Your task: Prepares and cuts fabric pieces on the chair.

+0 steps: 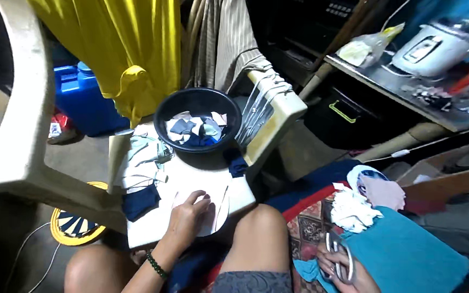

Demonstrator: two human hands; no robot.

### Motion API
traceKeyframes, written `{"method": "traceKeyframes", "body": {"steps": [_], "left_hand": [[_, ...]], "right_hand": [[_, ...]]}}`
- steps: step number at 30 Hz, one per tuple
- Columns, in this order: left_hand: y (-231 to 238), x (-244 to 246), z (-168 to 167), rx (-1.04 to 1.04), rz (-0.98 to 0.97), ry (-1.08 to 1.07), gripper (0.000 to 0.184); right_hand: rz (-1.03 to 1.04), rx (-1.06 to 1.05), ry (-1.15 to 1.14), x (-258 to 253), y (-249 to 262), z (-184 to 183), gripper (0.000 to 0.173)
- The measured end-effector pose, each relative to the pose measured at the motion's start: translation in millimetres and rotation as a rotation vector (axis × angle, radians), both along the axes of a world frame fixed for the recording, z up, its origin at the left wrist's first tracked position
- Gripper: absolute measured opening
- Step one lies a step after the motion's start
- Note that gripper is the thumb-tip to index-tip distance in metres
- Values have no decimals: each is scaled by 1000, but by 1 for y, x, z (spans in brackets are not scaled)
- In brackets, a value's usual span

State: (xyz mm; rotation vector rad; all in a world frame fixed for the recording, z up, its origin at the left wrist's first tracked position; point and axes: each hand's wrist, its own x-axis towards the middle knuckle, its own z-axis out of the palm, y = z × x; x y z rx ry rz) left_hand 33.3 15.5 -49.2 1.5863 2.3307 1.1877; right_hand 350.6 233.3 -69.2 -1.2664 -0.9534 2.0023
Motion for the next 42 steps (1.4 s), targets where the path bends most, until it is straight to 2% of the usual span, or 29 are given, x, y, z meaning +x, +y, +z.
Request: {"method": "traceKeyframes", "body": {"steps": [1, 2, 4, 5, 9, 13, 17, 23, 28, 32, 37, 42], "left_hand": [[5, 1, 0, 6, -14, -7, 18], [11, 2, -1, 8, -23, -13, 17], [24, 6, -2, 15, -16, -28, 17], [31, 7, -3, 23, 4, -25, 17], [49, 10, -6, -16, 97, -42, 16], [52, 11, -15, 30, 139, 1, 15], [54, 13, -25, 110, 175, 69, 22], [55, 15, -27, 121, 195, 95, 19], [55, 16, -29, 133, 197, 111, 19], [55, 16, -30, 150, 200, 104, 19], [54, 16, -30, 154, 188, 75, 17], [55, 15, -32, 178, 189, 84, 16]], "right_hand": [[134, 73, 158, 3, -4, 6, 10], [284, 144, 266, 1, -8, 13, 14], [566, 241, 349, -15, -13, 23, 57], [650, 232, 357, -25, -18, 26, 66], [838, 304, -19, -75, -42, 50, 79], [1036, 411, -329, -110, -37, 54, 64], [1097, 477, -457, -122, -30, 57, 66], [1114, 421, -428, -123, -27, 55, 60], [1120, 529, -496, -129, -28, 53, 58], [1153, 733, -620, -138, -28, 62, 61], [1195, 798, -777, -150, -32, 75, 70], [1183, 978, -914, -151, -44, 74, 75]]}}
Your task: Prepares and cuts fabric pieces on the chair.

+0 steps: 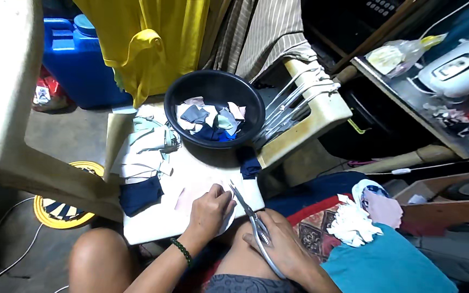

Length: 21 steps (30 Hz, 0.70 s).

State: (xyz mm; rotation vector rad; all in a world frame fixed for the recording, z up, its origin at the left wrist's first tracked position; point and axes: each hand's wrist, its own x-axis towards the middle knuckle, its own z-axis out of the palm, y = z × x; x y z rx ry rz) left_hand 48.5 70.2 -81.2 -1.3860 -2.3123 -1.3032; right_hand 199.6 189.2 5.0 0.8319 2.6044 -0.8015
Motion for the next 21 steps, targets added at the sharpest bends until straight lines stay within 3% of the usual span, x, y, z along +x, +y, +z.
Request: {"method": "traceKeyframes", "body": {"steps": [21], "left_hand": [[1, 0, 1, 6, 0, 13, 17]], "right_hand": [[61, 115, -44, 1, 1, 4, 75]]}}
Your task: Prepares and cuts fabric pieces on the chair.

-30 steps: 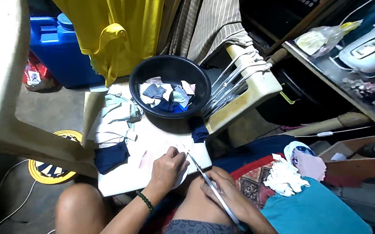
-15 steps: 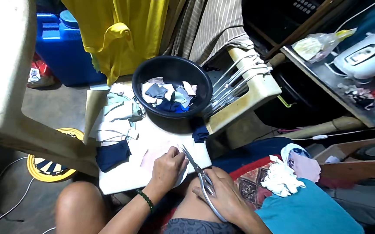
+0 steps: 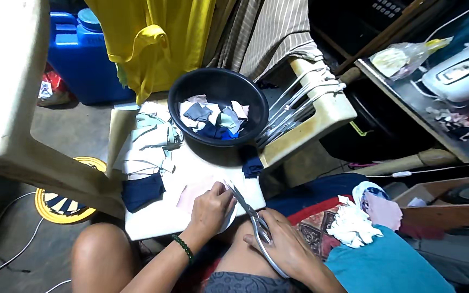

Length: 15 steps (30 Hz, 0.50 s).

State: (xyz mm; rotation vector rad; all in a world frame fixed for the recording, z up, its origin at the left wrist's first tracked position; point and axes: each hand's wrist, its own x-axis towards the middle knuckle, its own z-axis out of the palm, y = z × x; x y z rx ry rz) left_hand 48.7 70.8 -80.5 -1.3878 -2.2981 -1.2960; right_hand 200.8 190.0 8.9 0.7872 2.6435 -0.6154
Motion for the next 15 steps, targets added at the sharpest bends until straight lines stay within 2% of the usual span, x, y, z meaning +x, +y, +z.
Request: {"method": "traceKeyframes", "body": {"steps": [11, 15], "left_hand": [[0, 0, -1, -6, -24, -13, 15], [0, 0, -1, -13, -25, -10, 16]], "right_hand": [[11, 22, -39, -2, 0, -2, 74], [22, 14, 12, 0, 2, -6, 74]]}}
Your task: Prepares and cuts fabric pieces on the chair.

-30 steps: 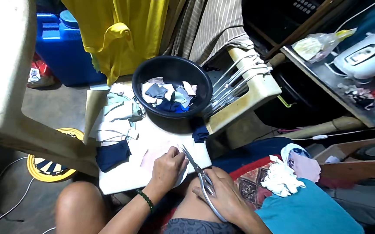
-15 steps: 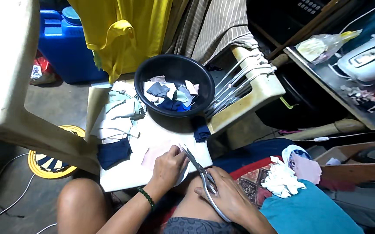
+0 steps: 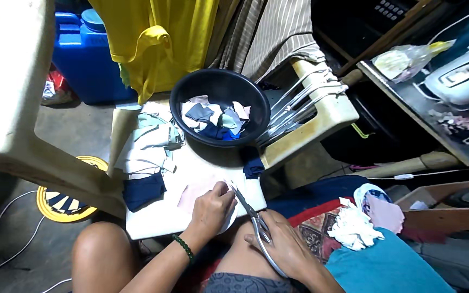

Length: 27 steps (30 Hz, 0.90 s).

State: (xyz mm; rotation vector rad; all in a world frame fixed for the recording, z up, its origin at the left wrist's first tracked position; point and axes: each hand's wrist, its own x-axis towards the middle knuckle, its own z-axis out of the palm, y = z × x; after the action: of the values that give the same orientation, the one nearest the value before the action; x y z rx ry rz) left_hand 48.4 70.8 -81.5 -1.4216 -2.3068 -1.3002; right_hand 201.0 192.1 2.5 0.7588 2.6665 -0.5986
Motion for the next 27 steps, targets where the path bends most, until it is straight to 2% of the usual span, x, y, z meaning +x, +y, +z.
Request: {"method": "traceKeyframes", "body": {"steps": [8, 17, 20, 24, 27], "left_hand": [[1, 0, 0, -9, 5, 0, 16], [0, 0, 1, -16, 2, -12, 16], [0, 0, 1, -13, 1, -11, 16], [-1, 0, 1, -20, 3, -4, 15], [-1, -1, 1, -18, 4, -2, 15]], "right_hand": [[7, -35, -6, -1, 5, -1, 70], [44, 27, 139, 4, 9, -13, 59], [59, 49, 145, 4, 11, -13, 63], [47, 30, 37, 0, 10, -2, 75], [39, 35, 21, -1, 10, -1, 73]]}}
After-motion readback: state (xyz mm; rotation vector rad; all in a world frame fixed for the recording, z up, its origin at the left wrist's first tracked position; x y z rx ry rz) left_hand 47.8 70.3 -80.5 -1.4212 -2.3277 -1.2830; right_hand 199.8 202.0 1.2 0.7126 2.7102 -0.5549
